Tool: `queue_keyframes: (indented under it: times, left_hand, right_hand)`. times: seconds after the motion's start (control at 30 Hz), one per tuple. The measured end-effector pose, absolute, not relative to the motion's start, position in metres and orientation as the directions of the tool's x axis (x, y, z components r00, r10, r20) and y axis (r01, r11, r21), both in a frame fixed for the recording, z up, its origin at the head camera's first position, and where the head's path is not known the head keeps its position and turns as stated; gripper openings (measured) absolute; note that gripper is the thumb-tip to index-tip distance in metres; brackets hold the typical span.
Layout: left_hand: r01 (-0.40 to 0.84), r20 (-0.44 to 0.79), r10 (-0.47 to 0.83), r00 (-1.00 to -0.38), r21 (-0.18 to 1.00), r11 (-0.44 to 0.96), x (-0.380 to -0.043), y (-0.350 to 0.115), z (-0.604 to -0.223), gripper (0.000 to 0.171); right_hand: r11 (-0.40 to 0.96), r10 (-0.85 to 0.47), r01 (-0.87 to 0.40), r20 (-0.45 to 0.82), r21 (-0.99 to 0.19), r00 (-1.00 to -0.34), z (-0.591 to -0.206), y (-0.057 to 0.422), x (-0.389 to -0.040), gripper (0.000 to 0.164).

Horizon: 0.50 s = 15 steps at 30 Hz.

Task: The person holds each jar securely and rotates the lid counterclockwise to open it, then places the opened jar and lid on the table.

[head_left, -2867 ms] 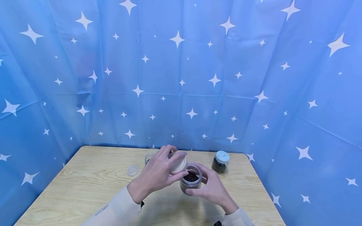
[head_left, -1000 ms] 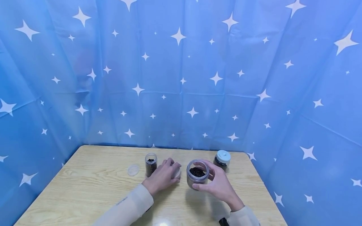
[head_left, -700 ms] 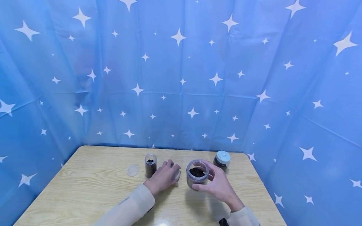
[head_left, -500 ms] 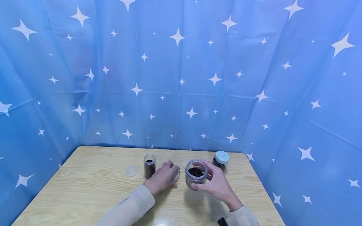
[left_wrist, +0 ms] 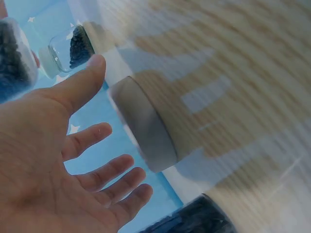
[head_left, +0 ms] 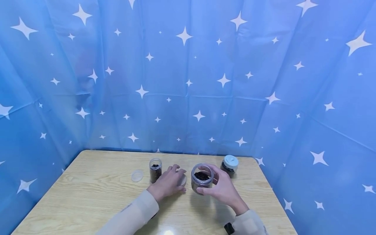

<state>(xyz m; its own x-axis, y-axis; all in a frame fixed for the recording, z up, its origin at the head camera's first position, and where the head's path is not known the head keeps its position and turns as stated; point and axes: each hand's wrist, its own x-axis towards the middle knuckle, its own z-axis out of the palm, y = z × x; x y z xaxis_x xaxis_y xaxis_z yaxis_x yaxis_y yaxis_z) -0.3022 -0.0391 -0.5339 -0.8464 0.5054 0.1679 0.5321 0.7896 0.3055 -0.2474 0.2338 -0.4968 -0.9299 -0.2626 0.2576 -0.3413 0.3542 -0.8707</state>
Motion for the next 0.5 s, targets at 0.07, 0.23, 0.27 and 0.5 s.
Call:
queue_keyframes:
  times: [0.07,0.23,0.27,0.5]
  left_hand:
    - [0.537,0.178,0.507,-0.843,0.296,0.789,-0.301,-0.04,-0.532,0.074]
    - [0.555,0.204,0.516,-0.832,0.303,0.775,-0.293,-0.041,-0.525,0.072]
    - [0.559,0.209,0.518,-0.829,0.304,0.771,-0.291,-0.041,-0.522,0.072]
    - [0.576,0.243,0.523,-0.817,0.298,0.761,-0.279,-0.045,-0.511,0.073]
  right_hand:
    - [0.354,-0.261,-0.339,0.256,-0.872,-0.931,-0.497,0.233,-0.249,0.083]
    - [0.361,-0.245,-0.328,0.251,-0.873,-0.937,-0.499,0.233,-0.252,0.084]
    - [0.364,-0.238,-0.323,0.248,-0.873,-0.939,-0.499,0.233,-0.253,0.084]
    - [0.417,-0.228,-0.303,0.224,-0.857,-0.948,-0.501,0.233,-0.262,0.084]
